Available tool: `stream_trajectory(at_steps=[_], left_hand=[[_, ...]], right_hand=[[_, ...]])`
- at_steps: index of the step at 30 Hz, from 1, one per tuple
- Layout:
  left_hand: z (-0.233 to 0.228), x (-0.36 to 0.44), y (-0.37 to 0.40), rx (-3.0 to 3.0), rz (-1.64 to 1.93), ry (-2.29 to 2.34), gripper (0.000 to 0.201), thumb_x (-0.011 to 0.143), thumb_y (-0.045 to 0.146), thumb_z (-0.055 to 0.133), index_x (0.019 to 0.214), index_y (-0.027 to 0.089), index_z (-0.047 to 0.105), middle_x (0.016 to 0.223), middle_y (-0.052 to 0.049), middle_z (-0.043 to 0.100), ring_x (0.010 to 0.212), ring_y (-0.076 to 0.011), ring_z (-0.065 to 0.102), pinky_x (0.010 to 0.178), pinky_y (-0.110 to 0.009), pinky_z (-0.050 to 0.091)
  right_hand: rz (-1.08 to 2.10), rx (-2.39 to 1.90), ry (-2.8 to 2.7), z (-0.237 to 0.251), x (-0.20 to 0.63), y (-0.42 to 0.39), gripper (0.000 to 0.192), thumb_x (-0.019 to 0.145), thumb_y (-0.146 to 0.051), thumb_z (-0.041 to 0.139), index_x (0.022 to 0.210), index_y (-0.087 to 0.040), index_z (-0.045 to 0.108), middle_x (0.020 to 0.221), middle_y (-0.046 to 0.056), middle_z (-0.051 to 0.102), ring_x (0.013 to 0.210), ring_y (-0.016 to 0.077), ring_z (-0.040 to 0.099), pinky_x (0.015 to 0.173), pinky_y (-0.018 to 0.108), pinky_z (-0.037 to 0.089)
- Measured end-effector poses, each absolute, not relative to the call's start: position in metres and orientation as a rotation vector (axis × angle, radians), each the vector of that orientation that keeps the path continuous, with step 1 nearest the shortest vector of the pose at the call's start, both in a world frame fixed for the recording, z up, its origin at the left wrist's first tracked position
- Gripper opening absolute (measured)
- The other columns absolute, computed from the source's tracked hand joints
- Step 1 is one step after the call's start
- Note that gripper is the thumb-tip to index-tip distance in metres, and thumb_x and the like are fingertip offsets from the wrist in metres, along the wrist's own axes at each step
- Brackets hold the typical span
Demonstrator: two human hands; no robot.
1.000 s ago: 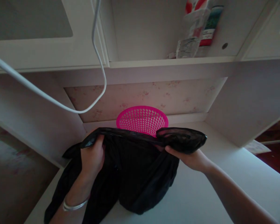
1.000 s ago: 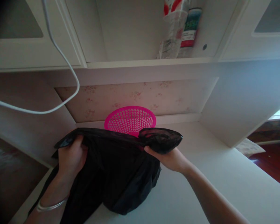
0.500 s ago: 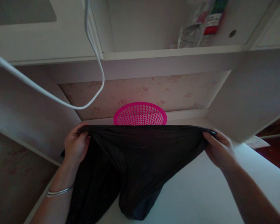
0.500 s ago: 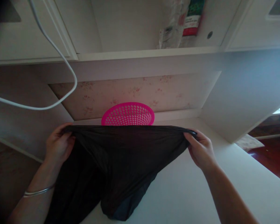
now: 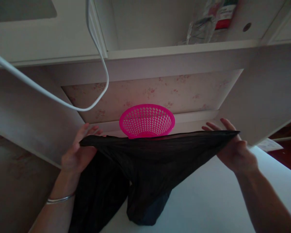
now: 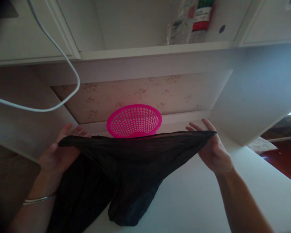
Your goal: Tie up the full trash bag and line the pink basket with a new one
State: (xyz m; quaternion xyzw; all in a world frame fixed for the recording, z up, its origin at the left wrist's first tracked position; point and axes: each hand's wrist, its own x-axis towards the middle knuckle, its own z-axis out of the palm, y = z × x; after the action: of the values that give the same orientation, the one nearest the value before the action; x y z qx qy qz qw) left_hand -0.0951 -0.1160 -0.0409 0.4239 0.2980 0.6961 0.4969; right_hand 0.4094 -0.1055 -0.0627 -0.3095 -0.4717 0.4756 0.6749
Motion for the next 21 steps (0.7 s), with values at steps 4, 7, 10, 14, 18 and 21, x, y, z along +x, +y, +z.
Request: stream_trajectory(at_steps=[4,7,10,14,18,21], left_hand=[[-0.074,-0.066,-0.123,0.934,1.614,0.904,0.077,0.057,0.055,0.098,0.124,0.026,0.075,0.122,-0.008,0.079,0.116,-0.0312,0.071,0.099,-0.043,0.060],[-0.078,-0.052,-0.121,0.867,1.710,0.959,0.049,0.056,0.038,0.102,0.097,0.023,0.080,0.095,-0.004,0.082,0.105,-0.0301,0.075,0.097,-0.043,0.061],[-0.065,-0.051,-0.114,0.823,1.813,0.897,0.039,0.051,0.022,0.101,0.083,0.023,0.079,0.083,0.001,0.081,0.089,-0.0238,0.077,0.085,-0.034,0.065],[-0.046,-0.059,-0.108,0.806,1.834,0.842,0.029,0.054,0.018,0.096,0.078,0.021,0.079,0.081,0.001,0.082,0.075,-0.0176,0.075,0.074,-0.027,0.066],[-0.032,-0.069,-0.109,0.782,1.840,0.806,0.017,0.064,0.019,0.089,0.078,0.020,0.079,0.076,-0.002,0.081,0.070,-0.0175,0.075,0.068,-0.026,0.065],[-0.020,-0.075,-0.111,0.741,1.877,0.801,0.016,0.071,0.013,0.081,0.085,0.020,0.080,0.075,0.000,0.081,0.068,-0.0158,0.074,0.069,-0.026,0.065]], right_hand=[[1.154,-0.895,-1.014,-0.086,0.409,-0.106,0.059,0.063,-0.060,0.092,0.115,-0.036,0.078,0.112,0.005,0.082,0.099,0.0306,0.079,0.084,0.045,0.065],[1.099,-0.985,-0.936,-0.091,0.410,-0.103,0.030,0.066,-0.051,0.094,0.084,-0.031,0.080,0.084,0.002,0.083,0.078,0.0267,0.080,0.077,0.041,0.068],[1.043,-0.957,-0.901,-0.082,0.408,-0.104,0.033,0.061,-0.045,0.098,0.085,-0.032,0.080,0.085,0.000,0.083,0.070,0.0218,0.079,0.069,0.033,0.069],[0.992,-0.882,-0.897,-0.066,0.406,-0.109,0.033,0.059,-0.039,0.099,0.086,-0.031,0.081,0.089,-0.002,0.084,0.074,0.0180,0.079,0.069,0.025,0.068],[0.981,-0.808,-0.903,-0.055,0.410,-0.112,0.026,0.067,-0.040,0.096,0.087,-0.033,0.081,0.090,-0.007,0.083,0.078,0.0174,0.078,0.074,0.027,0.069],[0.927,-0.765,-0.910,-0.045,0.413,-0.109,0.023,0.070,-0.036,0.094,0.088,-0.035,0.080,0.090,-0.010,0.082,0.079,0.0157,0.077,0.076,0.027,0.068]])
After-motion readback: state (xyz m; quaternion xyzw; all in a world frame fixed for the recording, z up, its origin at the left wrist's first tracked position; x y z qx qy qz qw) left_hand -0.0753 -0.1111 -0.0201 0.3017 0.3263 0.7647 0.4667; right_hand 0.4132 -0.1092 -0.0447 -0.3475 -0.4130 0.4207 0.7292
